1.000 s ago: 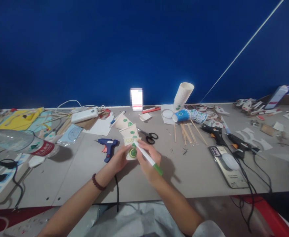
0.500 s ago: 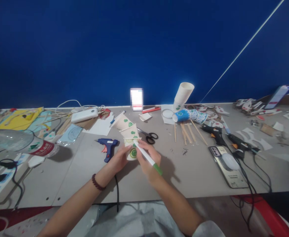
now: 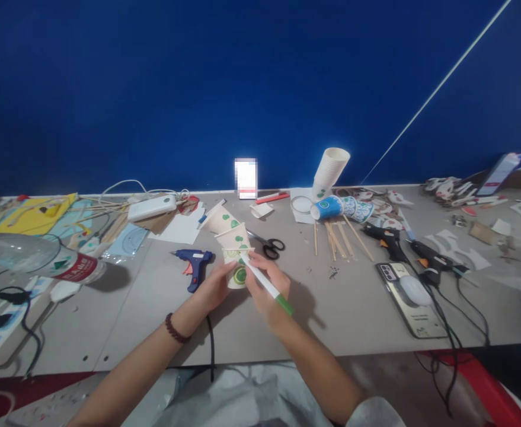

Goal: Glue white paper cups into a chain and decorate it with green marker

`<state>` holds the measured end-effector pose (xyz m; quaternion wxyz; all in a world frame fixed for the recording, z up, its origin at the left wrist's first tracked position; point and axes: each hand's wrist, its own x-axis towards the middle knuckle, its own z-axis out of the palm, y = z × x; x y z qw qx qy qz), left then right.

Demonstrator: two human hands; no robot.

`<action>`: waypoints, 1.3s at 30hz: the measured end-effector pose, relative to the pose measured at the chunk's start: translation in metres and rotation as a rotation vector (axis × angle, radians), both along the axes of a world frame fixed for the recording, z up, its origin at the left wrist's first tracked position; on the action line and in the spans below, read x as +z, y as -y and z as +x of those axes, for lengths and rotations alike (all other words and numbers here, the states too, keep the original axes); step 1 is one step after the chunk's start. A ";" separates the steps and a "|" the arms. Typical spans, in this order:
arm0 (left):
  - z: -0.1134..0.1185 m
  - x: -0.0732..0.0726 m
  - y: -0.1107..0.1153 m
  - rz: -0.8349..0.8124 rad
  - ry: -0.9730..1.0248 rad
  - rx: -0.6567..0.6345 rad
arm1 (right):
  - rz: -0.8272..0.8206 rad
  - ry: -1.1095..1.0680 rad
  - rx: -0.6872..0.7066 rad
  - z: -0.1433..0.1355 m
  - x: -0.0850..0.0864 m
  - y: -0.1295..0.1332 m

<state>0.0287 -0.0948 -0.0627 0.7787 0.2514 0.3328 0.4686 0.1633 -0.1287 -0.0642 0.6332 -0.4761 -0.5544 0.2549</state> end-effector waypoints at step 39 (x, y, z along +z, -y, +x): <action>-0.001 0.004 0.001 -0.031 0.027 -0.038 | -0.011 -0.119 0.027 0.000 -0.007 -0.002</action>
